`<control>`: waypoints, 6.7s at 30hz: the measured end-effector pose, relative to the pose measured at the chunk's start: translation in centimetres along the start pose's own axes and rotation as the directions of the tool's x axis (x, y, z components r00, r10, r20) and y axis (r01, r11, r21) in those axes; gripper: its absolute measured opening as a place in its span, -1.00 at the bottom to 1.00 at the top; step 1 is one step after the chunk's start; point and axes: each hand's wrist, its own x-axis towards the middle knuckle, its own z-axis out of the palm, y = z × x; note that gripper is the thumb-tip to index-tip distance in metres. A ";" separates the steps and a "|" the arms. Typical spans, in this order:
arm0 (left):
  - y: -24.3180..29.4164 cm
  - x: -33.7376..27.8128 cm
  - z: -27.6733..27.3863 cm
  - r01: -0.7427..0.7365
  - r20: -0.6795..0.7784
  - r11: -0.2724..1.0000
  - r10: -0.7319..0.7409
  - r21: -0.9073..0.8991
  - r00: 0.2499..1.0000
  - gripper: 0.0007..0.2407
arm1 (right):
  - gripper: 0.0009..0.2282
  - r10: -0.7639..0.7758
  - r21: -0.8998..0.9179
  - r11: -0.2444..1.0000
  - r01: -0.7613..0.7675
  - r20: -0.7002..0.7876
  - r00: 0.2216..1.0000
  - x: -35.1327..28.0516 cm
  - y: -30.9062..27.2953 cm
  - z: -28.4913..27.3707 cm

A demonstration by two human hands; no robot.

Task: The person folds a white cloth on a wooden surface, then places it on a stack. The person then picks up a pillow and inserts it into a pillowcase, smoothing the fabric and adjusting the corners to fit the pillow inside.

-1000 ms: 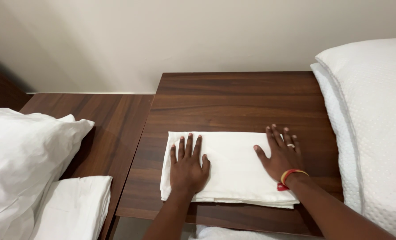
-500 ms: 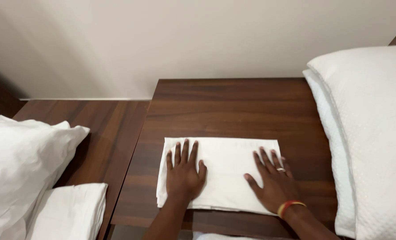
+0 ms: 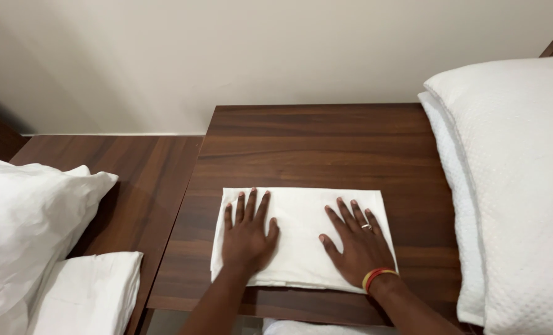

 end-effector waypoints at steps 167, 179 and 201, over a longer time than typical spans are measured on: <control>11.6 2.8 -2.8 0.286 0.050 0.616 -0.371 -0.734 0.927 -0.76 | -0.50 -0.009 0.171 0.984 0.054 -0.249 0.968 -3.5 1.9 -0.8; 14.1 -0.4 -2.9 0.102 0.181 0.918 -0.034 -0.384 0.983 -0.29 | -0.34 0.075 -0.024 0.997 -0.073 0.111 0.991 -4.0 1.3 -0.6; 12.8 -1.9 2.7 -0.109 0.012 0.967 0.115 -0.231 0.993 -0.34 | -0.42 0.080 0.050 0.994 -0.101 0.308 0.948 13.6 11.4 -3.7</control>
